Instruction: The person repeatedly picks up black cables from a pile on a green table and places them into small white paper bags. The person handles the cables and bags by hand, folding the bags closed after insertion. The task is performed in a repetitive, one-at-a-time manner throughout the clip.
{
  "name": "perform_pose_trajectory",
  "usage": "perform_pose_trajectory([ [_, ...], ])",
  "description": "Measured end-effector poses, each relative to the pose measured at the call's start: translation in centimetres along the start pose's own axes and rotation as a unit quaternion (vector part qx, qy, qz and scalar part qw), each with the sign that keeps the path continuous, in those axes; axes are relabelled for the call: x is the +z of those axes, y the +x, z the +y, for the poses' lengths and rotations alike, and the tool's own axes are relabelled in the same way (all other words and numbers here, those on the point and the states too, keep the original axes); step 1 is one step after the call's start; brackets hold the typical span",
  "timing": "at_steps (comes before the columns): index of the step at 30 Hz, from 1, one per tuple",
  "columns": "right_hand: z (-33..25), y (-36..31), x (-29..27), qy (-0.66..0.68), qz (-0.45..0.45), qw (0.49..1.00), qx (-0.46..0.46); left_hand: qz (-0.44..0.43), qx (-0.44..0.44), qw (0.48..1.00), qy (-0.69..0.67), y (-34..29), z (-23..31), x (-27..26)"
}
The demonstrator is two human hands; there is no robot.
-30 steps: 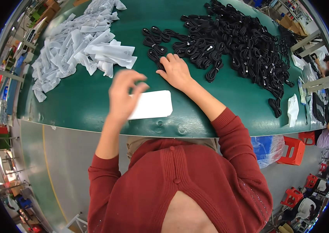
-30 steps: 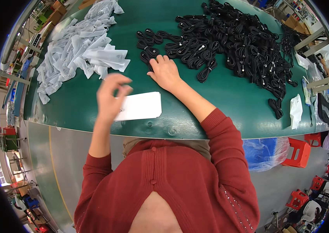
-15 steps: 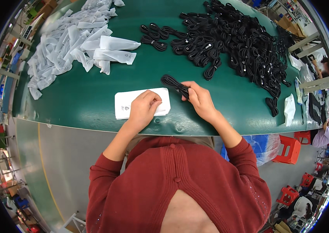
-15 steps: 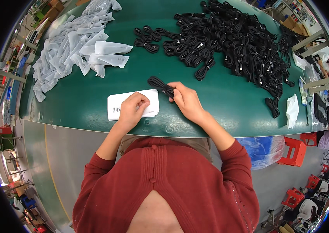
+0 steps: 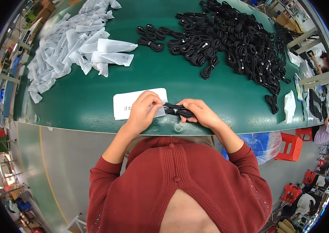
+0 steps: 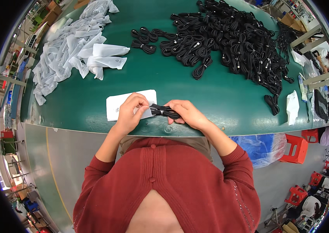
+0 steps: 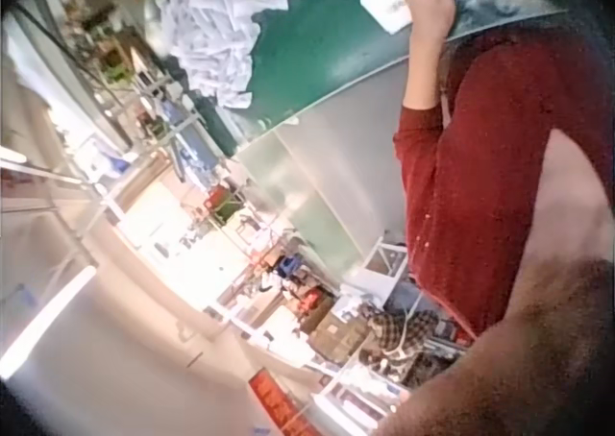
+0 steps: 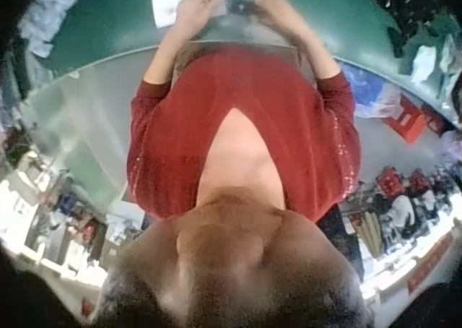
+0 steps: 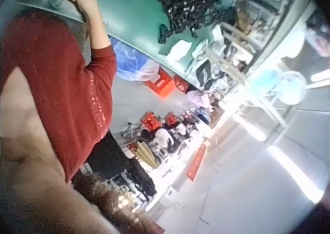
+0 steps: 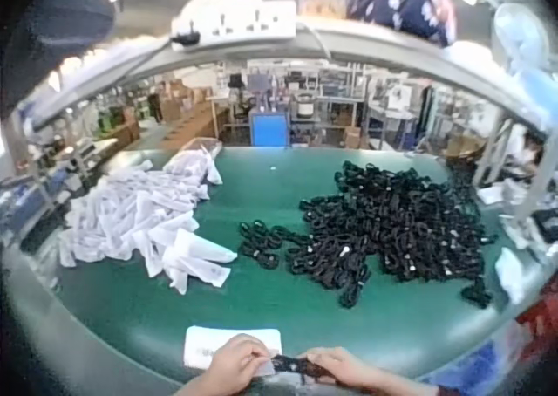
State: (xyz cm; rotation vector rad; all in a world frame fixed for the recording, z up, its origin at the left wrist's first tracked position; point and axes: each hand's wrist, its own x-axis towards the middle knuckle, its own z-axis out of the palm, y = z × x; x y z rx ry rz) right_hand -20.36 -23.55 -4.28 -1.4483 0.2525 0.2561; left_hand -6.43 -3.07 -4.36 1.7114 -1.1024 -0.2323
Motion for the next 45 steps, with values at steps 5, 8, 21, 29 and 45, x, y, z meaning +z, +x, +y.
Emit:
perform_pose_trajectory([
  [5,-0.2,0.3,1.6,-0.155,0.069,0.979,-0.109,-0.011,0.078,0.992,0.095,0.8,0.8,-0.4],
  [8,-1.0,1.0,2.6,-0.227,0.136,0.931,-0.253,0.01,0.085,0.991,0.101,1.4,1.3,-0.8],
  [21,-2.8,3.2,-4.4,-0.56,0.432,0.687,-0.167,0.337,-0.024,0.934,-0.113,7.6,-1.2,-12.4],
  [29,1.5,1.1,-7.6,-0.567,0.438,0.69,-0.103,-0.008,-0.006,0.997,0.073,2.8,0.8,-3.6],
  [45,0.2,-0.6,1.8,-0.189,0.221,0.936,-0.201,-0.015,0.037,0.976,0.216,0.3,-1.1,0.7],
])
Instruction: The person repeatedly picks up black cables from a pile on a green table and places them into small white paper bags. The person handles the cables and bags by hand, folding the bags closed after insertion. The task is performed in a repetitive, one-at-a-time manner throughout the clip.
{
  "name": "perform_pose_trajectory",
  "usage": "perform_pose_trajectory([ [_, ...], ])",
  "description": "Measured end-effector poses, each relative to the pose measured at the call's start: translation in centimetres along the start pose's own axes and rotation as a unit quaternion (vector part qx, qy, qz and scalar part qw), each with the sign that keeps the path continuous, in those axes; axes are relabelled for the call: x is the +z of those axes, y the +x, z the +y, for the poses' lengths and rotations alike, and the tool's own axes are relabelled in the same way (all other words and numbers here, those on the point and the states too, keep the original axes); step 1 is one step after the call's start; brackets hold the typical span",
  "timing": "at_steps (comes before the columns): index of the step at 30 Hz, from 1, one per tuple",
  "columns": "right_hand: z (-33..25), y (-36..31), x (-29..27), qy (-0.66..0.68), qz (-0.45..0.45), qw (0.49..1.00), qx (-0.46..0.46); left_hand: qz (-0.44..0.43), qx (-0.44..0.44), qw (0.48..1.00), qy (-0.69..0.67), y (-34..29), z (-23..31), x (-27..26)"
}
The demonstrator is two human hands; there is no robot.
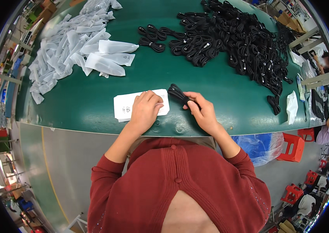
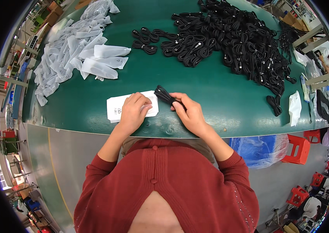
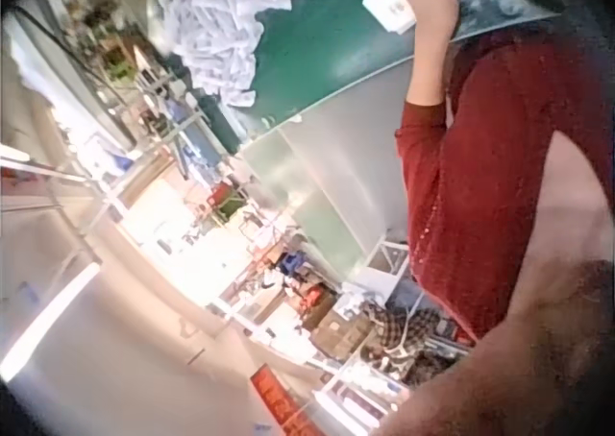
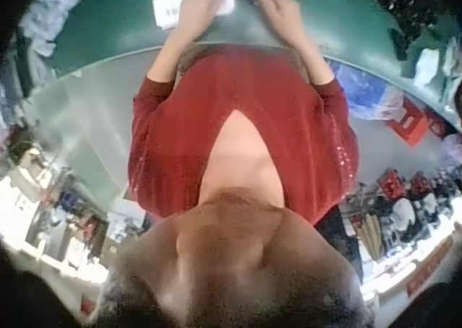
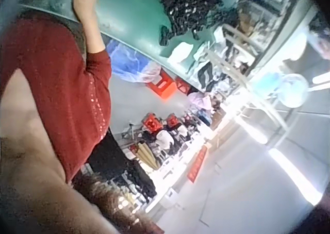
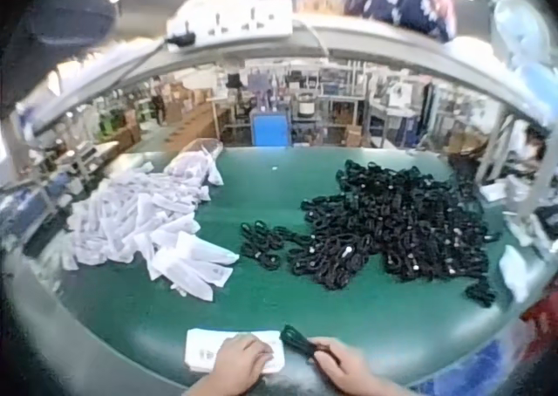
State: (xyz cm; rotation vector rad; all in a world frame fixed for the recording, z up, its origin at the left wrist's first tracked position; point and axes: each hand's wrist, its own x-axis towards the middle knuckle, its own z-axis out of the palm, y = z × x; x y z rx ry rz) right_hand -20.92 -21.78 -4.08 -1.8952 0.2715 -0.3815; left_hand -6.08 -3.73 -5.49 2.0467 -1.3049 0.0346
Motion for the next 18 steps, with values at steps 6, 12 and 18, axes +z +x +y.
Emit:
perform_pose_trajectory([
  [6,0.5,-0.2,0.3,-0.066,-0.007,0.992,-0.105,0.0,-0.105,0.984,-0.143,-0.1,-0.3,-0.3],
  [12,0.7,0.1,-0.3,-0.091,-0.082,0.986,-0.108,0.017,-0.095,0.968,-0.23,-0.3,-0.3,-0.8],
  [18,1.2,1.0,-0.3,0.214,-0.154,0.931,0.252,0.0,0.086,0.989,-0.123,0.2,1.7,-2.0],
])
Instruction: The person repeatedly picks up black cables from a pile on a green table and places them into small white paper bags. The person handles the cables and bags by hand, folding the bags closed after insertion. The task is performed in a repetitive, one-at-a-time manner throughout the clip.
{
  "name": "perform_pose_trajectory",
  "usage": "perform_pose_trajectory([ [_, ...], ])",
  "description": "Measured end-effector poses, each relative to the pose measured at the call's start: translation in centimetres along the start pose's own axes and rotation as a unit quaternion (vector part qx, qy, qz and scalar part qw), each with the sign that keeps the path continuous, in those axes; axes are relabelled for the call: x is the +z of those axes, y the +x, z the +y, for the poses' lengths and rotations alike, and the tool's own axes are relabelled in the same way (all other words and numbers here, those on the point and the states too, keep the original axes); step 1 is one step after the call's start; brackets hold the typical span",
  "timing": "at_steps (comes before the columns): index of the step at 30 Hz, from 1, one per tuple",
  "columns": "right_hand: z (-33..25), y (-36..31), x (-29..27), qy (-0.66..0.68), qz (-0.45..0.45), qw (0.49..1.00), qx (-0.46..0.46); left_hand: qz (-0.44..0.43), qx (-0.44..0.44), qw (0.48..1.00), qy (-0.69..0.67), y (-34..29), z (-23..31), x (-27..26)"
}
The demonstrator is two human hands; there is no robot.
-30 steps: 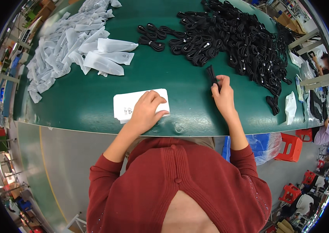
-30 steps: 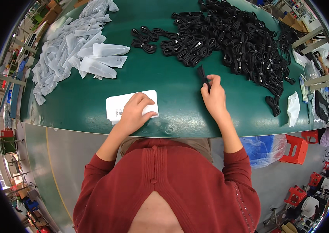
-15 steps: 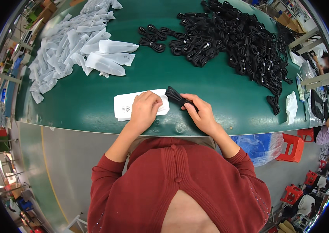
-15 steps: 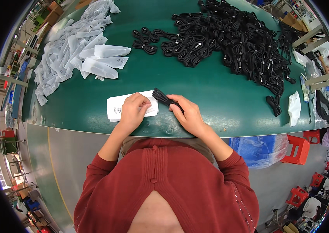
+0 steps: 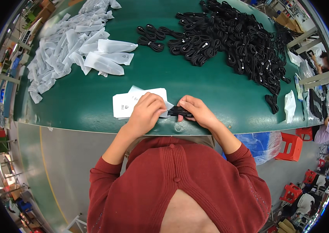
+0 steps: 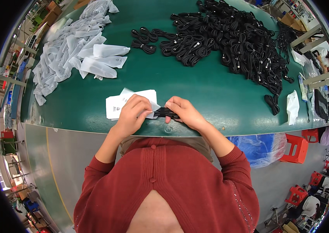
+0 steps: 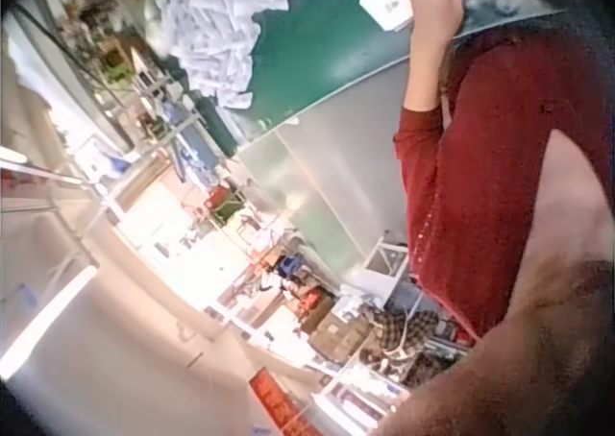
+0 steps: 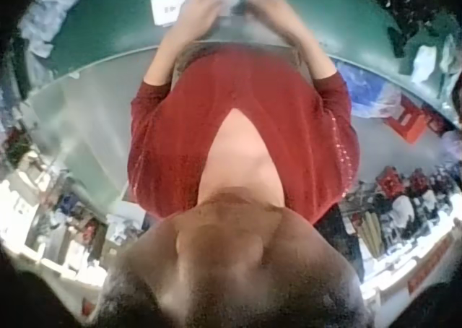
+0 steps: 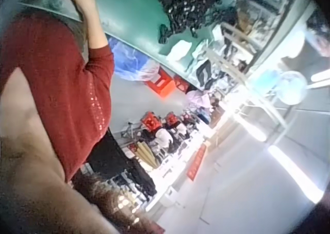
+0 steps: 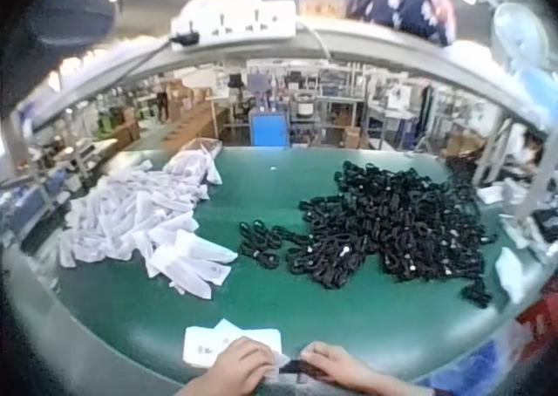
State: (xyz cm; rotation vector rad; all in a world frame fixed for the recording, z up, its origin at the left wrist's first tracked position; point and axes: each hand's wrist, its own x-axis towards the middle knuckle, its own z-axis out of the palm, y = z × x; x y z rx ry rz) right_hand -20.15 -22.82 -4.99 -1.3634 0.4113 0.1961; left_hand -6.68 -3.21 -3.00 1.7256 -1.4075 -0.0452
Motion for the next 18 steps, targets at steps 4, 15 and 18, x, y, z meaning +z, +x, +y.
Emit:
perform_pose_trajectory([
  [4,-1.0,0.0,1.1,-0.046,0.023,0.997,-0.062,0.016,0.013,0.999,0.025,0.4,0.3,-0.2],
  [15,-3.6,1.2,3.0,-0.247,0.088,0.84,-0.476,0.1,-0.142,0.966,-0.19,2.0,-0.2,-2.5],
  [18,-5.1,2.4,2.1,-0.303,0.144,0.794,-0.507,0.136,-0.169,0.921,-0.324,3.3,-0.4,-4.9],
])
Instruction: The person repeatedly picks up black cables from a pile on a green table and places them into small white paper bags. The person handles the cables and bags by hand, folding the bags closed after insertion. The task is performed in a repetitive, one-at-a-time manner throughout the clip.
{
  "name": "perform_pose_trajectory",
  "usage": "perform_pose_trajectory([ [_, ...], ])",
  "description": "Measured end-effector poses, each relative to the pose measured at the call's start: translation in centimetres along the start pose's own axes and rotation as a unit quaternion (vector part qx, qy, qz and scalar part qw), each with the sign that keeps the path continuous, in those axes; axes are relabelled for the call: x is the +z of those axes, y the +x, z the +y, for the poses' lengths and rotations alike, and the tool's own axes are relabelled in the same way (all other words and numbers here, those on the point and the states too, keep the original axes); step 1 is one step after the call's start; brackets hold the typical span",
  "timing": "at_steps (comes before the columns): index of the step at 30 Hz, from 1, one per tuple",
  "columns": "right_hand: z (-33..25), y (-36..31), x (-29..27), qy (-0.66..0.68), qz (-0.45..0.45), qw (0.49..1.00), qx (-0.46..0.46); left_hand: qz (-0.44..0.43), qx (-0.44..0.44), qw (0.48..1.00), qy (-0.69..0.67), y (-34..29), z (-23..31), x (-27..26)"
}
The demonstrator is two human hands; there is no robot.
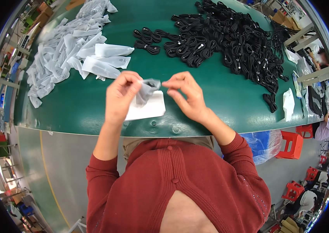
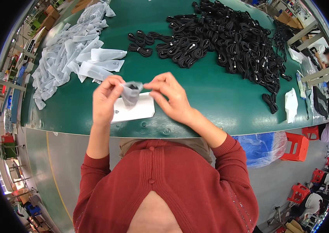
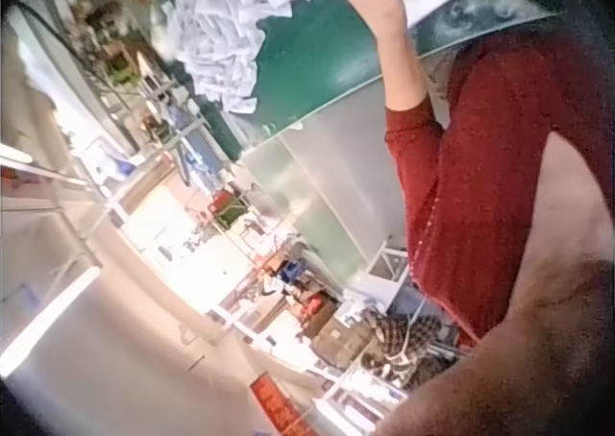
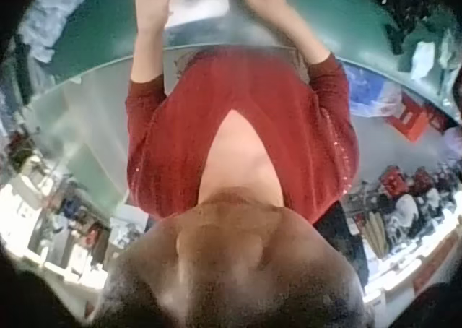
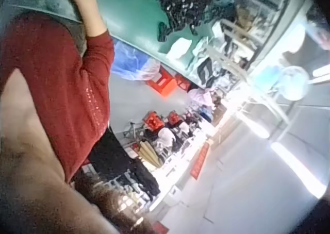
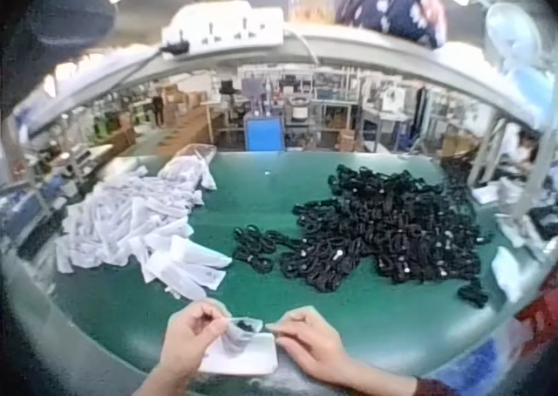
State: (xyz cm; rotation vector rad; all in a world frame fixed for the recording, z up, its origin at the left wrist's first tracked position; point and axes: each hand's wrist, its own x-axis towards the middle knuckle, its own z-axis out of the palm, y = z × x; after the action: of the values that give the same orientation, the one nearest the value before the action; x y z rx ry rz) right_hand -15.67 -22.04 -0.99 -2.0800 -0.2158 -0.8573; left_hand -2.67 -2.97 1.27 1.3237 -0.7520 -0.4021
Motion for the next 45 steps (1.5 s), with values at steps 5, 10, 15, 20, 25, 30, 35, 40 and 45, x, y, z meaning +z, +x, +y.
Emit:
perform_pose_trajectory([
  [5,4.6,2.4,-2.3,-0.243,0.063,0.959,0.129,0.188,0.071,0.98,-0.002,6.5,0.8,-7.7],
  [10,11.0,-0.5,-4.7,-0.458,-0.014,0.869,0.188,0.277,0.278,0.832,0.392,4.8,1.2,-6.0],
  [15,11.9,-3.2,-7.1,-0.357,0.02,0.9,0.25,-0.1,0.059,0.938,0.327,-2.0,-4.1,0.5],
  [20,5.6,-4.0,-7.5,0.085,0.066,0.893,0.437,-0.094,0.135,0.902,0.4,-3.9,-7.0,2.2],
  [25,0.0,-5.7,-3.8,0.028,-0.013,0.956,0.293,-0.062,0.057,0.934,0.346,-4.3,-7.1,2.4],
  [30,-0.7,-5.3,-2.7,-0.128,-0.128,0.982,0.048,-0.033,-0.032,0.962,0.268,-4.3,-6.3,2.2],
  [35,-1.0,-4.9,-3.3,-0.169,-0.203,0.964,-0.021,-0.025,-0.046,0.971,0.233,-4.2,-6.2,1.8],
  [40,0.1,-5.1,-3.3,-0.021,-0.243,0.964,0.107,-0.079,-0.013,0.975,0.206,-4.1,-5.7,1.7],
  [45,1.2,-5.2,-1.9,0.257,-0.209,0.877,0.348,-0.119,0.114,0.941,0.297,-3.7,-4.5,2.1],
])
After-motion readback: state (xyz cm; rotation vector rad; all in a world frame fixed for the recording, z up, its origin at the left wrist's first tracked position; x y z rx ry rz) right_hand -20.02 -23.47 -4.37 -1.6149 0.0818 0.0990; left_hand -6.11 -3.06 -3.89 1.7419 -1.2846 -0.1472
